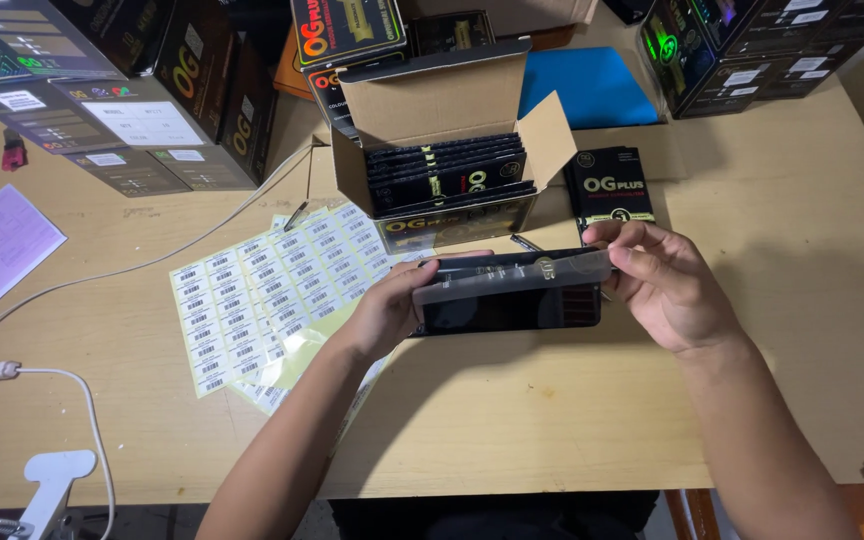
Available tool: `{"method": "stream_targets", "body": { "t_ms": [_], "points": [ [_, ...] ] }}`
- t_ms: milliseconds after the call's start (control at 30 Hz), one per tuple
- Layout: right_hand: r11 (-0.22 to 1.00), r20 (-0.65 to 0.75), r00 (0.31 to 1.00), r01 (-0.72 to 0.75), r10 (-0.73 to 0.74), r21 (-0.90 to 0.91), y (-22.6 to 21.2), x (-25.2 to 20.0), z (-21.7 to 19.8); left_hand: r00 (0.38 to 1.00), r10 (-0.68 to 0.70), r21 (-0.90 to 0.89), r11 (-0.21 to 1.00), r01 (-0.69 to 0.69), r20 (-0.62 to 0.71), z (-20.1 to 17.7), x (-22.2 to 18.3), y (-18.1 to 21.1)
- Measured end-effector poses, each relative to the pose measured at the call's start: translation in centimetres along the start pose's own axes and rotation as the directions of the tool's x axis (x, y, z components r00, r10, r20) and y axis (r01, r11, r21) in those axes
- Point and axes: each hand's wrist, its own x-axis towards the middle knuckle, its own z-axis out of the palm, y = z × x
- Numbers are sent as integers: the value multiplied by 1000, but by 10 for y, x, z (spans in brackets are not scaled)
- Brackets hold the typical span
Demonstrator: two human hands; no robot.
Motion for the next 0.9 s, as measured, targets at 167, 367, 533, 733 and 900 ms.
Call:
{"method": "stream_targets", "body": {
  "t_ms": [167, 367, 533, 733, 900],
  "points": [
    [1000, 2, 1000, 14, -14, -6, -3, -3, 5, 1000, 4, 3, 1000, -4, -27, 2, -1, 3],
    [999, -6, 999, 31, -31, 21, -8, -4, 14, 1000, -2, 44, 999, 2, 1, -8, 4, -1],
    [998, 7, 998, 66, -66, -9, -9, -3, 12, 999, 10, 68, 998, -12, 37, -55, 16, -36],
    [993, 11, 993, 114, -114, -32, -11, 2, 9, 997, 1, 301, 953, -22, 71, -128, 41, -88],
    [935, 182, 960, 253, -212, -247, -22, 4, -5, 998, 41, 645, 762, -57, 39, -54, 16, -39]
  ]
}}
